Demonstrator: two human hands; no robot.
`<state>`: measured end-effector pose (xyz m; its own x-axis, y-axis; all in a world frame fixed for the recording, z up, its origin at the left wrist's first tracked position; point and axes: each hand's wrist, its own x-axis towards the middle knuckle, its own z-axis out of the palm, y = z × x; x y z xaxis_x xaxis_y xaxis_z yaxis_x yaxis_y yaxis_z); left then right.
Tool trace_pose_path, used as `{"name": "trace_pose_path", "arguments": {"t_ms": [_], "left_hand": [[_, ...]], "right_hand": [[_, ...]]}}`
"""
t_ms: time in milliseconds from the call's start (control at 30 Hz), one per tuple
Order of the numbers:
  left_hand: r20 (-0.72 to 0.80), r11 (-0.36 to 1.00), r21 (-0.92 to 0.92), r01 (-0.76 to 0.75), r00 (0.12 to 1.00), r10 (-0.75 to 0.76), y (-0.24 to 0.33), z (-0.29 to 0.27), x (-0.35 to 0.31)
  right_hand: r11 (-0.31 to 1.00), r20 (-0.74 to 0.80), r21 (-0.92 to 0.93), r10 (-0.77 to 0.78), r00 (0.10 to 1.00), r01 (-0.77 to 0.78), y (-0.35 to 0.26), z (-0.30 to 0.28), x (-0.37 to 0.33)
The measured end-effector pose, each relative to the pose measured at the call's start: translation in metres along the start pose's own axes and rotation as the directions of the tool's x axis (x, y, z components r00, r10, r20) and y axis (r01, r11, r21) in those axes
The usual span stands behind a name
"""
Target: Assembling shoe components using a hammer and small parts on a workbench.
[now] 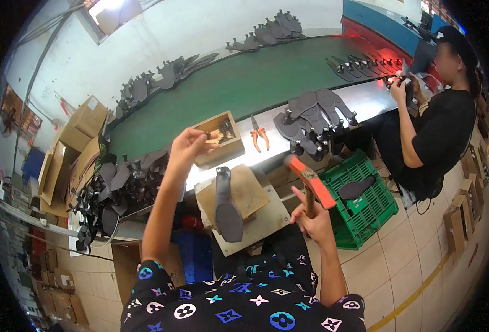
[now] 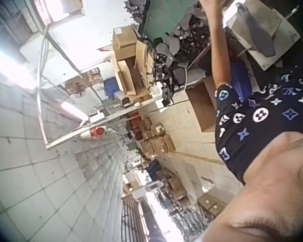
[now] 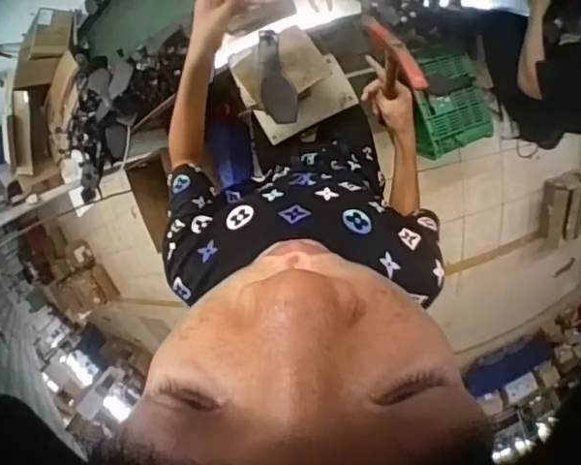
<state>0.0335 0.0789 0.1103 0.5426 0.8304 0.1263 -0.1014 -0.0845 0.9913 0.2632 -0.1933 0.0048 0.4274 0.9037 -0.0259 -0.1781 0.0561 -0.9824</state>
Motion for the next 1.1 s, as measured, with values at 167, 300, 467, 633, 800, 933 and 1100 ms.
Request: {"name": "trace_pose_path", "arguments": {"t_ms": [167, 300, 467, 633, 800, 933, 1100], "left_hand": [[-0.1, 0.975, -0.023, -0.221, 0.971, 0.218, 0.034, 0.048, -0.086], [-0.116, 0.871, 0.226, -0.435, 0.876, 0.468, 0.048, 0.06, -0.123], [-0.032, 0.729, 0.399, -0.556, 0.786, 0.617, 0.056, 0.065, -0.136], [-0.128, 0.817, 0.291, -0.498, 0.826, 0.549, 0.047, 0.071, -0.148], [-0.026, 0.685, 0.502, -0.528, 0.782, 0.623, 0.046, 0.063, -0.145], [-0.05, 0.693, 0.506, -0.514, 0.784, 0.618, 0.041, 0.063, -0.144], [-0.029, 0.587, 0.635, -0.503, 0.743, 0.668, 0.028, 0.058, -0.143]], "right_hand": [[0.989, 0.324, 0.059, -0.144, 0.935, 0.132, -0.052, 0.054, 0.026], [0.979, 0.332, 0.038, -0.203, 0.921, 0.202, -0.087, 0.104, 0.022], [0.97, 0.399, 0.139, -0.24, 0.885, 0.2, -0.095, 0.115, 0.014], [0.959, 0.381, 0.208, -0.26, 0.887, 0.192, -0.095, 0.125, 0.012], [0.949, 0.391, 0.236, -0.288, 0.874, 0.207, -0.092, 0.123, 0.012], [0.95, 0.384, 0.246, -0.278, 0.88, 0.193, -0.089, 0.126, 0.016], [0.978, 0.385, 0.144, -0.198, 0.902, 0.154, -0.087, 0.129, 0.017]]}}
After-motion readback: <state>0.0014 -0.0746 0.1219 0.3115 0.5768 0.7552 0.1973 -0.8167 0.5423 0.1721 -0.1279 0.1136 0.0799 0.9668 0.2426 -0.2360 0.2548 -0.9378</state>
